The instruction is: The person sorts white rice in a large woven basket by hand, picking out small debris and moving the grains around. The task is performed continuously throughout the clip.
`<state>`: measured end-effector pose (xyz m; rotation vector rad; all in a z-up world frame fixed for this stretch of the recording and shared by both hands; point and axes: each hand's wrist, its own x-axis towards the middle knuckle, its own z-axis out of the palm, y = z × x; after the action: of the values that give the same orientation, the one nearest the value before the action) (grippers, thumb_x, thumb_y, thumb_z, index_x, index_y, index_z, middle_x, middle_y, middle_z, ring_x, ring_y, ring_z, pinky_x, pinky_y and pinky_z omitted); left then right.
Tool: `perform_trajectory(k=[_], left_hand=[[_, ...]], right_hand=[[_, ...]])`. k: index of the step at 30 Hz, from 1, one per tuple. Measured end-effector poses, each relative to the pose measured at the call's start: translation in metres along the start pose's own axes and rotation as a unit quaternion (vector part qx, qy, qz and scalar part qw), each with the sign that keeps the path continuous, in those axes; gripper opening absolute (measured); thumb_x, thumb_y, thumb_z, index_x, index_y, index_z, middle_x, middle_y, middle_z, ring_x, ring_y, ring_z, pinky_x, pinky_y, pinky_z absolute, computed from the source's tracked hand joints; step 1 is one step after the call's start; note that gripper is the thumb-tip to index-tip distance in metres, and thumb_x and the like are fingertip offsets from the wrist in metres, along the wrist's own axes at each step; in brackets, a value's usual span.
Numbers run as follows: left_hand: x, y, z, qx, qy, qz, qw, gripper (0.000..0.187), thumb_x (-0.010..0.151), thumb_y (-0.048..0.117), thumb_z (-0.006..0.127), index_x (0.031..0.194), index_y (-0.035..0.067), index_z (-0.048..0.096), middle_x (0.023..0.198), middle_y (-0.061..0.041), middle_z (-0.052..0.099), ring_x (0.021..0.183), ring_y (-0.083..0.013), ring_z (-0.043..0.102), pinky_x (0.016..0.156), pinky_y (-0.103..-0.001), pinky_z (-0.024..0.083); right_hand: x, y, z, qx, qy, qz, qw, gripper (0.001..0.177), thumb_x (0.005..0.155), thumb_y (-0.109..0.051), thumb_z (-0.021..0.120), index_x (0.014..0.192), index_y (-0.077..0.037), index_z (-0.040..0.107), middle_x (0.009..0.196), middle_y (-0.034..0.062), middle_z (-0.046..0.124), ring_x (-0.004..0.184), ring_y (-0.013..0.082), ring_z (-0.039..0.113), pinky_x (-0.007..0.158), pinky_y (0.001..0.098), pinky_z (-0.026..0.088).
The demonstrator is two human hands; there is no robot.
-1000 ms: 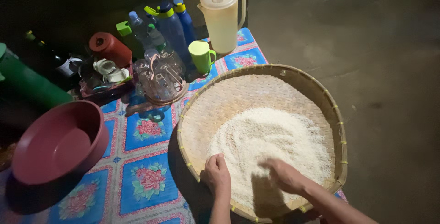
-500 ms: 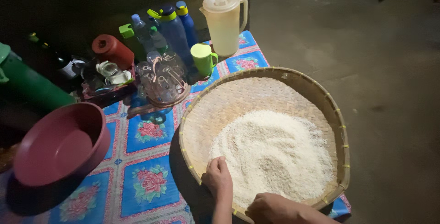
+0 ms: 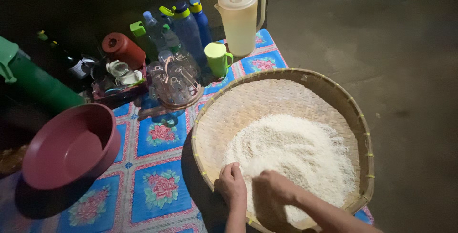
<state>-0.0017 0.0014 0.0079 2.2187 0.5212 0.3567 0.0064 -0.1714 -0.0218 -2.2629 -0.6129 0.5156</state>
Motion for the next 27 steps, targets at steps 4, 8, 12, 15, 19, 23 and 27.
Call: perform_trajectory(k=[4, 8, 12, 15, 19, 23, 27], left_hand=[[-0.001, -0.002, 0.001, -0.035, 0.021, 0.017, 0.999, 0.030, 0.094, 0.030, 0.058, 0.091, 0.007, 0.078, 0.095, -0.011, 0.076, 0.085, -0.0325, 0.069, 0.082, -0.044, 0.049], [0.000, -0.001, 0.000, -0.035, 0.015, 0.008, 0.999, 0.031, 0.094, 0.029, 0.057, 0.091, 0.006, 0.077, 0.094, -0.012, 0.076, 0.083, -0.0334, 0.069, 0.081, -0.044, 0.050], [0.000, 0.002, -0.002, -0.053, 0.005, -0.012, 0.999, 0.033, 0.095, 0.031, 0.058, 0.093, 0.004, 0.077, 0.094, -0.014, 0.075, 0.084, -0.0334, 0.070, 0.080, -0.043, 0.053], [-0.001, 0.006, -0.004, -0.071, 0.029, -0.011, 0.997, 0.034, 0.095, 0.031, 0.056, 0.094, 0.004, 0.078, 0.096, -0.015, 0.075, 0.084, -0.0348, 0.069, 0.079, -0.044, 0.053], [-0.002, 0.013, -0.011, -0.114, 0.019, -0.040, 0.992, 0.040, 0.098, 0.031, 0.050, 0.099, 0.002, 0.077, 0.100, -0.017, 0.074, 0.090, -0.0348, 0.069, 0.080, -0.043, 0.054], [0.003, 0.017, -0.012, -0.113, 0.001, -0.082, 0.990, 0.045, 0.101, 0.035, 0.045, 0.105, 0.003, 0.077, 0.106, -0.017, 0.075, 0.098, -0.0322, 0.072, 0.085, -0.040, 0.056], [0.002, 0.013, -0.012, -0.108, 0.015, -0.053, 0.993, 0.046, 0.101, 0.035, 0.046, 0.105, 0.002, 0.078, 0.108, -0.019, 0.076, 0.103, -0.0340, 0.072, 0.090, -0.040, 0.055]], right_hand=[[0.006, 0.021, -0.020, 0.025, 0.083, 0.056, 0.995, 0.028, 0.096, -0.012, 0.061, 0.122, -0.005, 0.067, 0.127, 0.0188, 0.066, 0.114, 0.0318, 0.067, 0.096, 0.0387, 0.056], [-0.008, 0.012, -0.046, 0.129, 0.154, 0.164, 0.966, 0.036, 0.098, -0.010, 0.051, 0.131, -0.010, 0.065, 0.137, 0.0178, 0.062, 0.125, 0.0325, 0.061, 0.109, 0.0451, 0.049], [-0.029, -0.017, -0.054, 0.143, 0.135, 0.192, 0.961, 0.038, 0.094, -0.008, 0.055, 0.129, -0.013, 0.067, 0.137, 0.0140, 0.063, 0.120, 0.0298, 0.066, 0.105, 0.0424, 0.056], [-0.038, -0.040, -0.040, 0.143, 0.064, 0.184, 0.970, 0.036, 0.097, -0.010, 0.054, 0.128, -0.011, 0.071, 0.133, 0.0149, 0.069, 0.118, 0.0273, 0.068, 0.104, 0.0394, 0.056], [-0.043, -0.057, -0.011, 0.073, -0.005, 0.054, 0.996, 0.031, 0.094, -0.015, 0.063, 0.124, -0.012, 0.073, 0.116, 0.0126, 0.073, 0.106, 0.0247, 0.069, 0.093, 0.0380, 0.057], [-0.034, -0.062, 0.011, 0.055, 0.025, -0.093, 0.994, 0.019, 0.093, -0.017, 0.072, 0.108, -0.007, 0.078, 0.097, 0.0126, 0.075, 0.093, 0.0267, 0.073, 0.079, 0.0394, 0.060], [-0.012, -0.061, 0.022, 0.014, 0.003, -0.115, 0.993, 0.016, 0.091, -0.015, 0.070, 0.098, -0.002, 0.074, 0.092, 0.0131, 0.074, 0.089, 0.0294, 0.069, 0.084, 0.0388, 0.057]])
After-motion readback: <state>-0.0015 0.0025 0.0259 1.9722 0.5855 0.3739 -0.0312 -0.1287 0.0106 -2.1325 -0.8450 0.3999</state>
